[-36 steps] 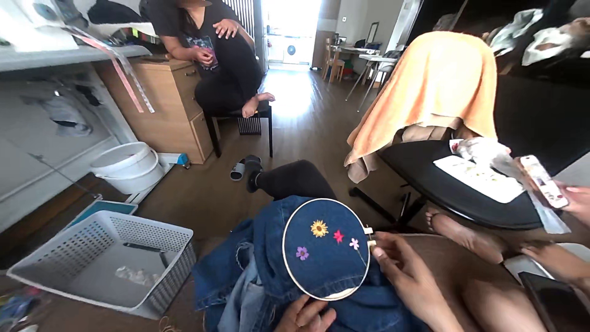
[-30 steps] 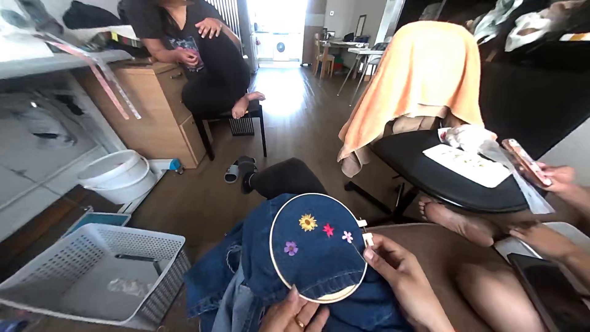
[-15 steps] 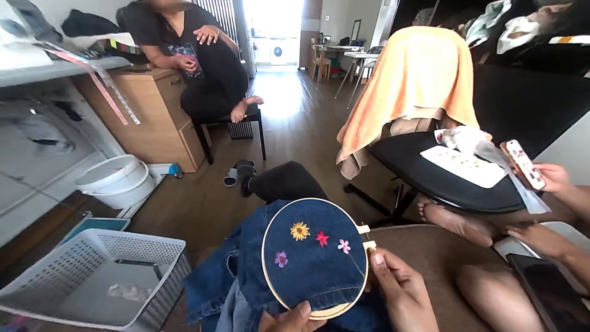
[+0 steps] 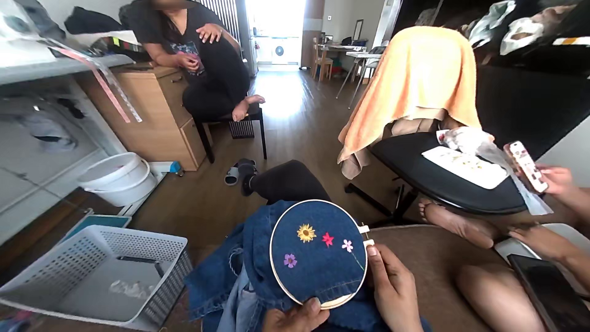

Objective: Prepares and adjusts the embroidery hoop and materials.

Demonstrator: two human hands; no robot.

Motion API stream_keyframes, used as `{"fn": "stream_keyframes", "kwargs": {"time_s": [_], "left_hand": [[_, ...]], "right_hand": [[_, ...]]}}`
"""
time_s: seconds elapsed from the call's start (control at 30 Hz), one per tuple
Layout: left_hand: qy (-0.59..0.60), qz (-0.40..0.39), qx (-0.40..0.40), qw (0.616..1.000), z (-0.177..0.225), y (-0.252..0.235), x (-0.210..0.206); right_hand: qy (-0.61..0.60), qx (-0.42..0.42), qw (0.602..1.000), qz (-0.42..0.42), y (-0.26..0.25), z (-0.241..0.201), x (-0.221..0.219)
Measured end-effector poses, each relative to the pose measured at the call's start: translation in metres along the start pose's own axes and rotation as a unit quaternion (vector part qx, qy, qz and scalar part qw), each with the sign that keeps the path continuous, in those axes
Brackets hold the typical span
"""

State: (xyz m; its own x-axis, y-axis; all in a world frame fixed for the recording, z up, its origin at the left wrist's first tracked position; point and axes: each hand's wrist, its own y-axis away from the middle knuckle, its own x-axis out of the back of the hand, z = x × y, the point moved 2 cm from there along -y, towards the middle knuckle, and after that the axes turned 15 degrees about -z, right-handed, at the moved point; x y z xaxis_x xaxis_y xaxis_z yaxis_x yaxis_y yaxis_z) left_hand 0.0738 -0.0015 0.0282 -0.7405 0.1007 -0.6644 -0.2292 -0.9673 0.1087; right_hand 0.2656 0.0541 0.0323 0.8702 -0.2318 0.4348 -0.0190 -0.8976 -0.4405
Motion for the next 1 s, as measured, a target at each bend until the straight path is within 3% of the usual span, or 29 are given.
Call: {"fn": "stream_keyframes", "kwargs": {"time_s": [0.8, 1.0], "left_hand": [[0.029, 0.008, 0.007, 1.000, 0.0002, -0.0011, 0.0030], [0.021, 0.000, 0.002, 1.000, -0.0004, -0.0005, 0.0043]], "right_hand": [[-0.047, 0.007, 0.998, 0.030, 0.0015, 0.0108, -0.0105], [-0.181, -0.047, 0.982, -0.011, 0.0009, 0.0088, -0.0098]]}}
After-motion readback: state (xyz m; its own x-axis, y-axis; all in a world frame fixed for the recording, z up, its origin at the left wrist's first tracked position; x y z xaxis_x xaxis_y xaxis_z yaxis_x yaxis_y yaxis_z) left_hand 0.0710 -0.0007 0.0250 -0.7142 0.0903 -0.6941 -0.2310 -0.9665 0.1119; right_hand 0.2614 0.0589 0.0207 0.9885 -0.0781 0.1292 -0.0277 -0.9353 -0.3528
